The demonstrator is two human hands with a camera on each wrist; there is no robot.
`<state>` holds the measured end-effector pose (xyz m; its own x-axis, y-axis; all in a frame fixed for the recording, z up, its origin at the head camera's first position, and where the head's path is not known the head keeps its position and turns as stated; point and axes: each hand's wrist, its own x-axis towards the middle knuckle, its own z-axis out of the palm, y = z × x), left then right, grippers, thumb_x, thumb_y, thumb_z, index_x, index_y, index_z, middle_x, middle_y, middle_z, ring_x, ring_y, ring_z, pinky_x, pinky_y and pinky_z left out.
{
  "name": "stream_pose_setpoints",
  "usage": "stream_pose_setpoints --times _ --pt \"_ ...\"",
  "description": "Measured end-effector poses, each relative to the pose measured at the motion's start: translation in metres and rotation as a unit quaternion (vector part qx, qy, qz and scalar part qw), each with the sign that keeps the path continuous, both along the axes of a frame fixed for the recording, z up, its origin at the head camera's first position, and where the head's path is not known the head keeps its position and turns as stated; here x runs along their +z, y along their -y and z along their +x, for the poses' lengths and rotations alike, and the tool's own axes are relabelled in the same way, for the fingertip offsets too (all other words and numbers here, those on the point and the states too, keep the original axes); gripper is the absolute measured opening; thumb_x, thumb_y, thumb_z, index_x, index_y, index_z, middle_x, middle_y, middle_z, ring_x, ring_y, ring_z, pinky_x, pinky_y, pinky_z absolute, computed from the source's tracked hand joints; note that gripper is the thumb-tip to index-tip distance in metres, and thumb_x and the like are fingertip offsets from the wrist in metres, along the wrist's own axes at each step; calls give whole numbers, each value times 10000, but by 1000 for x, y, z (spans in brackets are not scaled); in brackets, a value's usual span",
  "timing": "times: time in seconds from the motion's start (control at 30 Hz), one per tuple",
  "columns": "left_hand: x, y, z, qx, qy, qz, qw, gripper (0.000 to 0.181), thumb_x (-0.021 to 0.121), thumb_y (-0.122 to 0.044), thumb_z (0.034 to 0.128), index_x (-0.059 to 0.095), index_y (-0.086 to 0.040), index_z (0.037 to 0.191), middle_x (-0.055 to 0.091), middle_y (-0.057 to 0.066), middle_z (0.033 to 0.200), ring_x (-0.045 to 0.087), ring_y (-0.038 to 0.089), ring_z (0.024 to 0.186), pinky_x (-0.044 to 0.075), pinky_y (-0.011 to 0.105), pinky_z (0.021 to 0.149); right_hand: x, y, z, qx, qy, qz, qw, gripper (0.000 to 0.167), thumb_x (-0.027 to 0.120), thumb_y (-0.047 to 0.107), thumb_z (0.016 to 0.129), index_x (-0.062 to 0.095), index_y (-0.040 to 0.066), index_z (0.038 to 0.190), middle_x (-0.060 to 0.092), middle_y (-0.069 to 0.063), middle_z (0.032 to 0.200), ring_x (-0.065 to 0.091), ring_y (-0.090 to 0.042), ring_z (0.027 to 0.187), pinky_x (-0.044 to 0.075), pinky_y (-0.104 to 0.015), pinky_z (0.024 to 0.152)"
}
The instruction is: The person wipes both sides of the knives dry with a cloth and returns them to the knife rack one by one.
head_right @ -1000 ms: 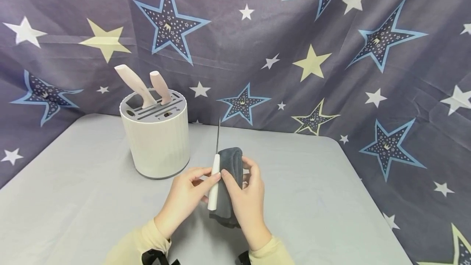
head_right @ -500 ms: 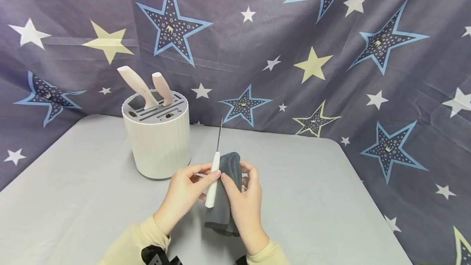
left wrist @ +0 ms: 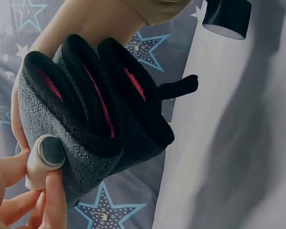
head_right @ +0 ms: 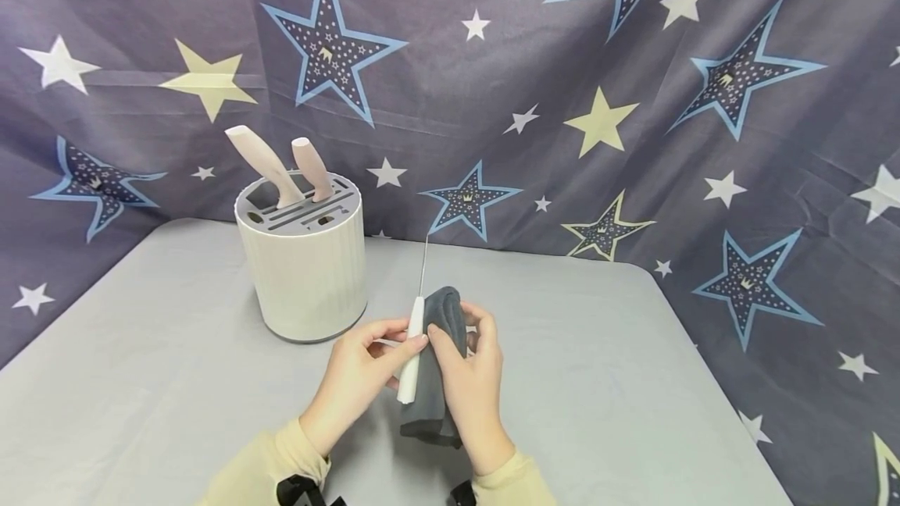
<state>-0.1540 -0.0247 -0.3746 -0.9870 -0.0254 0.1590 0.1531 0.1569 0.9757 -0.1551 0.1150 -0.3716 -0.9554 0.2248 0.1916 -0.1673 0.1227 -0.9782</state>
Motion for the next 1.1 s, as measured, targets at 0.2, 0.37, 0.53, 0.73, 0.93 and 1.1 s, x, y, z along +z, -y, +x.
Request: stream_pose_setpoints --times 0.2,0.37,0.53,0.73,0.93,1.1 --pt "-1 -2 3 -142 80 24 9999 398 796 -277 839 720 -36 1147 696 118 985 669 110 691 552 269 499 1 -2 -7 -88 12 -109 9999 418 698 127 889 543 86 1274 558 -35 1045 598 -88 735 551 -267 581" --pt "-1 -7 5 -282 82 94 9995 393 795 -256 841 717 -26 1150 691 122 975 641 103 675 550 266 496 3 -5 -14 -176 11 -299 9994 424 692 123 892 529 89 1282 556 -14 1027 614 -79 737 549 -265 585" --pt "0 -10 11 -371 23 160 9992 410 798 -259 838 712 -13 1154 683 130 977 625 98 668 545 260 489 7 -8 -21 -245 -75 -430 9987 431 690 106 892 520 83 1288 555 -1 1008 635 -63 721 546 -239 595" --pt "-1 -14 13 -517 10 297 9982 407 799 -248 837 711 -16 1159 674 135 984 626 98 684 550 267 491 14 -12 -29 -347 -257 -557 9975 442 688 96 889 509 67 1292 545 10 992 632 -48 709 543 -217 590" --pt "-4 -19 14 -708 -26 393 9967 399 794 -234 841 709 -14 1164 668 142 984 622 78 677 555 278 494 21 -16 -35 -457 -346 -732 9957 446 679 83 892 500 77 1300 549 9 1010 639 -43 714 543 -208 594" --pt "-5 -20 14 -700 -8 439 9966 384 789 -228 846 713 -24 1162 664 139 977 611 75 677 557 280 496 20 -15 -35 -488 -324 -687 9959 456 684 77 891 497 93 1308 548 11 1024 637 -53 735 549 -215 605"
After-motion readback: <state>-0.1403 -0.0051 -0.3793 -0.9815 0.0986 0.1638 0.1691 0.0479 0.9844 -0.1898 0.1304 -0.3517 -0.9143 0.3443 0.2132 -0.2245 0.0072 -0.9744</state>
